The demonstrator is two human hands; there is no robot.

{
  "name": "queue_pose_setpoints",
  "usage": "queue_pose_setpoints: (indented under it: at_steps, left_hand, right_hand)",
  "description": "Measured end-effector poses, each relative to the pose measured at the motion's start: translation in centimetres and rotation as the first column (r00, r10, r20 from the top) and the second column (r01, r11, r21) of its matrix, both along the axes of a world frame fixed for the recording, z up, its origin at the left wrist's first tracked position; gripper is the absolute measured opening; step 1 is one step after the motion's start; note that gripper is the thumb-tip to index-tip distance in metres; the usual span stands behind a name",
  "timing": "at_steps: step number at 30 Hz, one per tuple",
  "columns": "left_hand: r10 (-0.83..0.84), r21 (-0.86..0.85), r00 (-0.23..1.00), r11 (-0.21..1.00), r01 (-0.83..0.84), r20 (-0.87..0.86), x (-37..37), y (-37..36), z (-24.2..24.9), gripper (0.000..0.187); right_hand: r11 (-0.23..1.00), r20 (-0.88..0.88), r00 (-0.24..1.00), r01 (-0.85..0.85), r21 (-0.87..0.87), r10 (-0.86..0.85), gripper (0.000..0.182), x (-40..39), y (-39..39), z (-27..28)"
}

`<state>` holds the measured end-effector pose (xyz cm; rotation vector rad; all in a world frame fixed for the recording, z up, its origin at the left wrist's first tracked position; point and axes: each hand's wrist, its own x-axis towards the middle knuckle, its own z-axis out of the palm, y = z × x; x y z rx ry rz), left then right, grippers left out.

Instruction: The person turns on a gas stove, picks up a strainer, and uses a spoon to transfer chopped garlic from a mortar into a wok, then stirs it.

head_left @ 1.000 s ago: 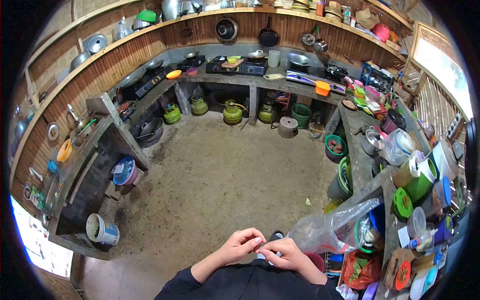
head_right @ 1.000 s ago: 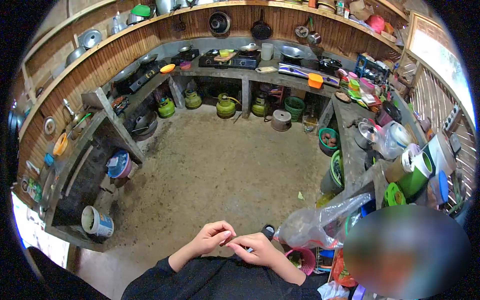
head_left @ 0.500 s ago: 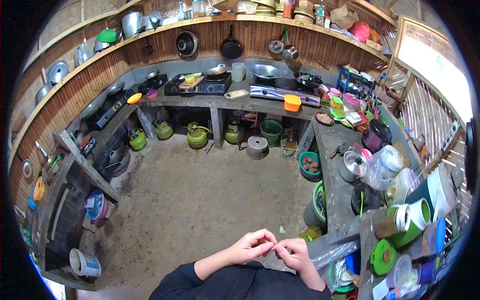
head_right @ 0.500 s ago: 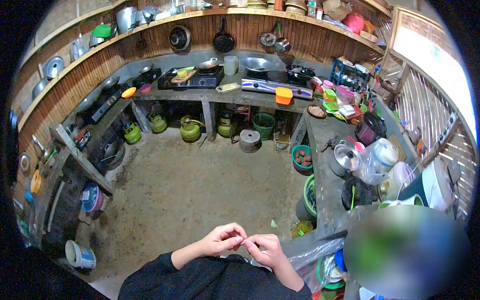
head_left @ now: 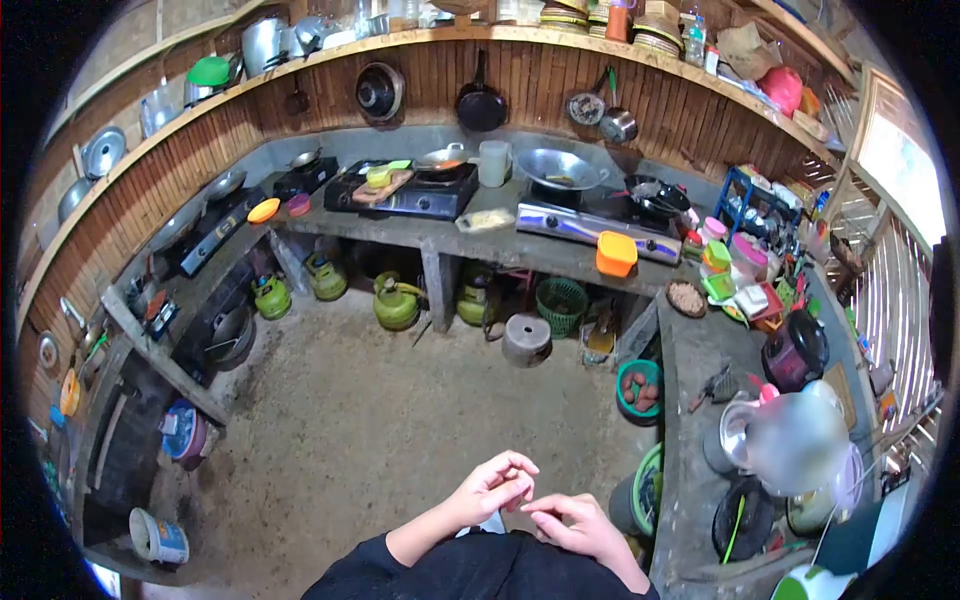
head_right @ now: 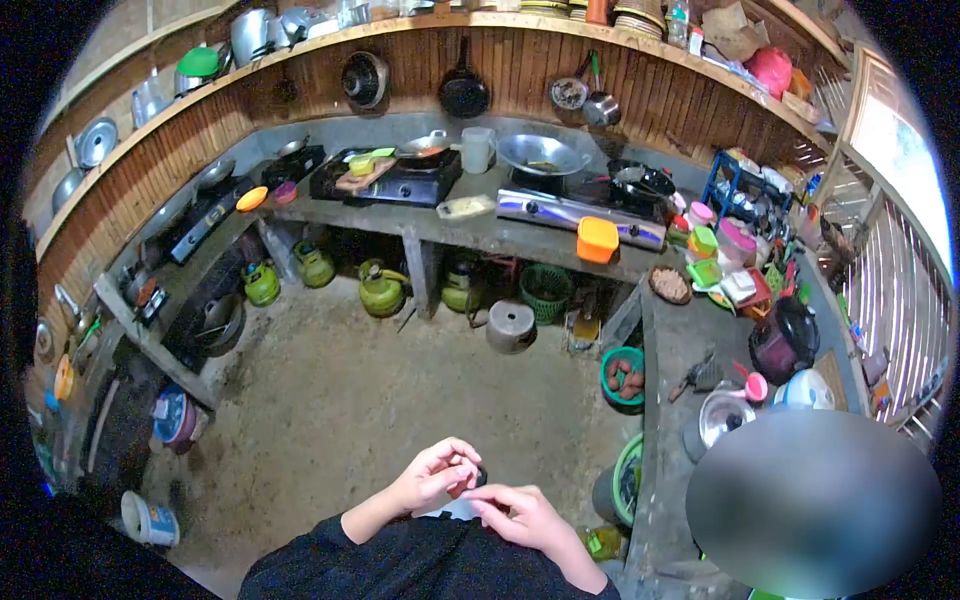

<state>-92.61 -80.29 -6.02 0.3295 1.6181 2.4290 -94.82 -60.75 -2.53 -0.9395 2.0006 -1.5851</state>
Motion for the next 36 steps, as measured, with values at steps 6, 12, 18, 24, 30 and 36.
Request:
queue_pose_setpoints:
  at_steps: [6, 12, 18, 24, 30, 36]
  left_hand:
    - [-0.078, -0.067, 0.997, 0.995, 0.076, -0.015, -13.5, -2.3, 3.1, 0.017]
    - [-0.205, 0.012, 0.974, 0.979, 0.205, 0.095, -23.1, -1.4, 2.4, 0.015]
    - [-0.122, 0.011, 0.992, 0.993, 0.122, 0.025, -32.8, 0.2, 1.0, 0.014]
    - [-0.066, -0.05, 0.997, 0.996, 0.067, 0.026, -43.6, 5.9, 1.4, 0.013]
    - [-0.254, -0.167, 0.951, 0.96, 0.225, -0.179, -51.7, 10.7, 2.6, 0.014]
    - [-0.251, -0.239, 0.953, 0.949, 0.207, -0.17, -57.9, 12.2, 1.8, 0.017]
  right_hand:
    - [0.975, 0.006, 0.987, 0.16, -0.155, -0.161, 0.017, -12.8, -2.1, 0.5]
    - [0.944, 0.104, 0.961, 0.273, -0.183, -0.257, 0.013, -21.8, -2.0, 0.9]
    - [0.977, 0.037, 0.992, 0.128, -0.17, -0.123, 0.014, -32.3, -0.5, -0.1]
    - [0.988, 0.048, 0.999, -0.001, -0.156, 0.008, 0.017, -43.8, 5.0, 0.8]
    - [0.978, 0.1, 0.995, 0.005, -0.21, 0.016, 0.013, -52.6, 10.0, 1.2]
    - [0.977, 0.169, 0.985, 0.064, -0.202, -0.03, 0.013, -58.3, 11.7, 0.3]
